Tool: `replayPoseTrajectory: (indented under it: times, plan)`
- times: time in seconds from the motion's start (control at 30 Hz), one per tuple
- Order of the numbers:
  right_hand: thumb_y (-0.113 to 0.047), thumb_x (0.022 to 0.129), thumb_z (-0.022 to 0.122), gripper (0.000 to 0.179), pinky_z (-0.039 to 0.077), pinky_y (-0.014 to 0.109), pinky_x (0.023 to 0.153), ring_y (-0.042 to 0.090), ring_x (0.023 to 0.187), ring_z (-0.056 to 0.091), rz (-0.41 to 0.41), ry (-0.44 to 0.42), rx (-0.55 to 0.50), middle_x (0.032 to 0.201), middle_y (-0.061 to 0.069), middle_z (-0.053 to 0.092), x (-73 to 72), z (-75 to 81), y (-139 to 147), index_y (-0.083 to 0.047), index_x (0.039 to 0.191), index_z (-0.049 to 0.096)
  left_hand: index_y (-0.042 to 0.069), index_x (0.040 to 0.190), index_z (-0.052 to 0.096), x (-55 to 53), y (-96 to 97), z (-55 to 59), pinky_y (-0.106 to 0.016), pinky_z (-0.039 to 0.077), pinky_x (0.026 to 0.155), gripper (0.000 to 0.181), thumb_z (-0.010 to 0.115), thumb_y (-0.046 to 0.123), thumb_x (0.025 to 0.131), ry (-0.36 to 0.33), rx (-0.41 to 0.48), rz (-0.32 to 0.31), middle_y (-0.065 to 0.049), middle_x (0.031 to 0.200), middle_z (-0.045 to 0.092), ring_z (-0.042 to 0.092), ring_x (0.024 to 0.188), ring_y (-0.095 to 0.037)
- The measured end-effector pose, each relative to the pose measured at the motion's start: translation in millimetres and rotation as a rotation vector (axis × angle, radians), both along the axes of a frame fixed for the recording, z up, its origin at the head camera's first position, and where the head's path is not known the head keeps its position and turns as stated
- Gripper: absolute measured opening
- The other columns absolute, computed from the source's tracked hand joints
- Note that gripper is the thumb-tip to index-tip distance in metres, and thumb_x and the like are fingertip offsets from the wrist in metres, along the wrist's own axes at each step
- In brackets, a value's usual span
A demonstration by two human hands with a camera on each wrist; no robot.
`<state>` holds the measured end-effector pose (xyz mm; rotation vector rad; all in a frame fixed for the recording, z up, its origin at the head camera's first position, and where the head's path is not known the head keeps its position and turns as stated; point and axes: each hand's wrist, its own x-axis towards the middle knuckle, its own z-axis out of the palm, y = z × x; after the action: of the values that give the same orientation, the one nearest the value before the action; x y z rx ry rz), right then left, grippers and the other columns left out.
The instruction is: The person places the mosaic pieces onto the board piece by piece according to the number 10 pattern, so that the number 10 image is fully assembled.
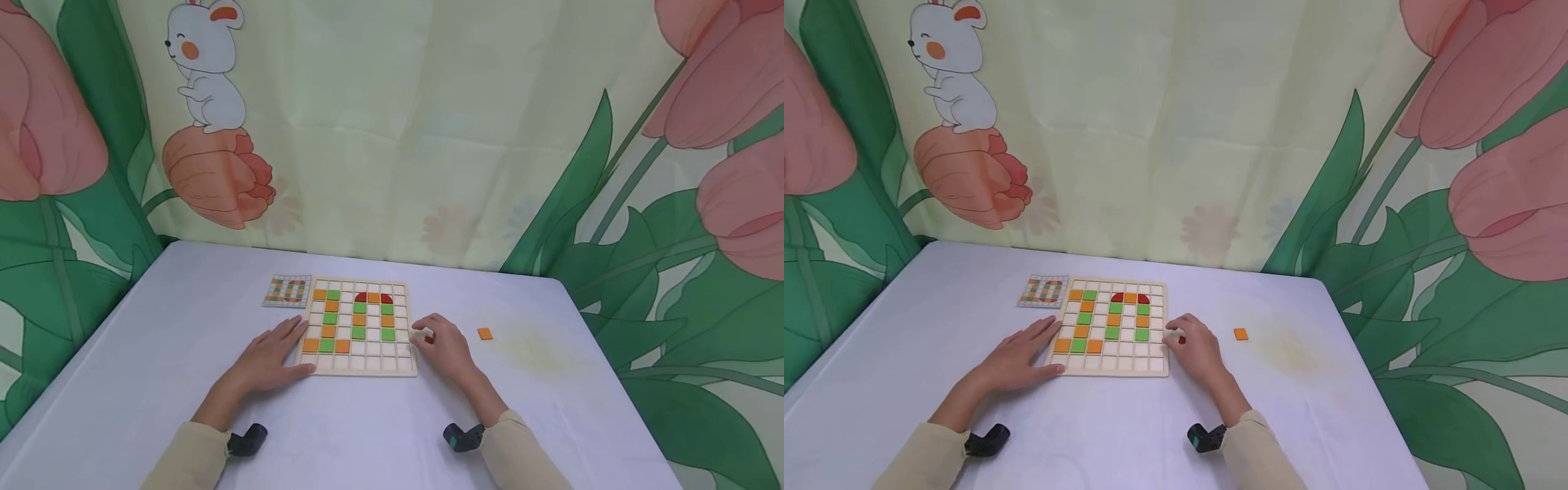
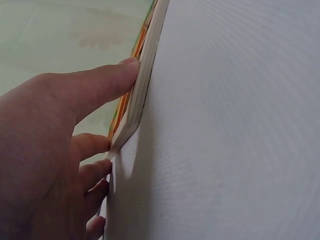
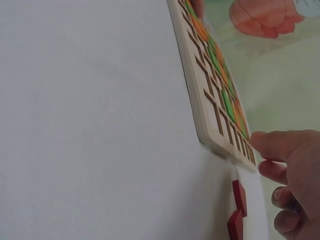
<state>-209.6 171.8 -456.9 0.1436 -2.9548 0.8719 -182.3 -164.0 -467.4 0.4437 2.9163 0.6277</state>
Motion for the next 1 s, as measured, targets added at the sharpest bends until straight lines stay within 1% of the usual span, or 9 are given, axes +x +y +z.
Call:
replayPoseTrajectory:
  times: [0.07, 0.13, 0.27, 0.43, 0.57, 0.7, 0.87, 1.0]
  plan:
    - [-0.026, 0.084, 0.075, 0.024, 0.056, 0.033, 0.083, 0.016, 0.099, 0.06, -0.034, -0.01, 0.023, 0.11, -0.002, 0.066, 1.3, -1.9, 6, -0.019, 0.108, 0.073, 0.01, 0.152, 0.031, 0.3, -0.9, -0.1, -0.063, 0.023, 0.114, 0.087, 0.063, 0.056, 0.085, 0.002, 0.001, -0.001, -0.017, 0.159, 0.026, 0.025, 0.145, -0.039]
    - [-0.025, 0.083, 0.076, 0.027, 0.056, 0.035, 0.087, 0.017, 0.103, 0.061, -0.052, -0.02, 0.037, 0.11, -0.001, 0.066, 2.9, -3.1, 10, -0.019, 0.109, 0.072, 0.01, 0.152, 0.031, 0.6, -1.8, 0.1, -0.063, 0.023, 0.114, 0.087, 0.064, 0.055, 0.085, 0.002, 0.005, 0.0, -0.017, 0.159, 0.026, 0.025, 0.145, -0.04]
    - [-0.022, 0.082, 0.078, 0.032, 0.056, 0.037, 0.089, 0.018, 0.105, 0.06, -0.052, -0.035, 0.048, 0.111, 0.001, 0.065, 5.9, -6.1, 17, -0.017, 0.113, 0.071, 0.009, 0.151, 0.032, 1.3, -2.5, 1.3, -0.064, 0.023, 0.114, 0.087, 0.064, 0.055, 0.085, 0.003, 0.006, -0.004, -0.018, 0.158, 0.026, 0.025, 0.145, -0.04]
    - [-0.021, 0.083, 0.077, 0.032, 0.057, 0.03, 0.08, 0.015, 0.095, 0.058, -0.035, -0.031, 0.071, 0.106, 0.001, 0.065, 7.5, -9.6, 22, -0.016, 0.114, 0.072, 0.008, 0.151, 0.032, 0.4, -0.9, 1.3, -0.064, 0.024, 0.113, 0.087, 0.064, 0.055, 0.085, 0.014, 0.009, -0.017, -0.019, 0.158, 0.027, 0.026, 0.145, -0.041]
    - [-0.023, 0.082, 0.078, 0.027, 0.054, 0.025, 0.073, 0.013, 0.085, 0.055, -0.027, -0.021, 0.102, 0.096, -0.001, 0.064, 5.9, -10.4, 20, -0.015, 0.107, 0.074, 0.009, 0.151, 0.032, -0.4, -1.5, 0.0, -0.064, 0.024, 0.113, 0.088, 0.064, 0.055, 0.084, 0.013, 0.009, -0.017, -0.018, 0.158, 0.027, 0.026, 0.145, -0.04]
    - [-0.026, 0.081, 0.078, 0.024, 0.052, 0.023, 0.071, 0.012, 0.081, 0.054, -0.033, 0.0, 0.127, 0.088, -0.003, 0.063, 5.0, -10.1, 17, -0.014, 0.102, 0.074, 0.01, 0.152, 0.031, -1.3, -1.6, -1.7, -0.064, 0.024, 0.114, 0.089, 0.064, 0.056, 0.084, 0.012, 0.004, -0.014, -0.017, 0.158, 0.026, 0.025, 0.145, -0.04]
    - [-0.028, 0.08, 0.079, 0.024, 0.051, 0.022, 0.069, 0.011, 0.079, 0.055, -0.024, 0.033, 0.087, 0.084, -0.004, 0.063, 4.3, -8.2, 11, -0.014, 0.098, 0.074, 0.01, 0.152, 0.031, -1.4, -1.6, -1.8, -0.064, 0.023, 0.114, 0.09, 0.064, 0.057, 0.083, 0.013, 0.005, -0.011, -0.017, 0.158, 0.026, 0.025, 0.145, -0.04]
    - [-0.03, 0.08, 0.079, 0.024, 0.048, 0.022, 0.068, 0.011, 0.08, 0.055, 0.007, 0.036, 0.052, 0.084, -0.005, 0.063, 5.0, -5.0, 0, -0.014, 0.097, 0.074, 0.01, 0.152, 0.032, -0.9, -1.3, -1.5, -0.064, 0.023, 0.114, 0.089, 0.065, 0.057, 0.083, 0.014, 0.012, -0.009, -0.017, 0.158, 0.027, 0.026, 0.145, -0.04]
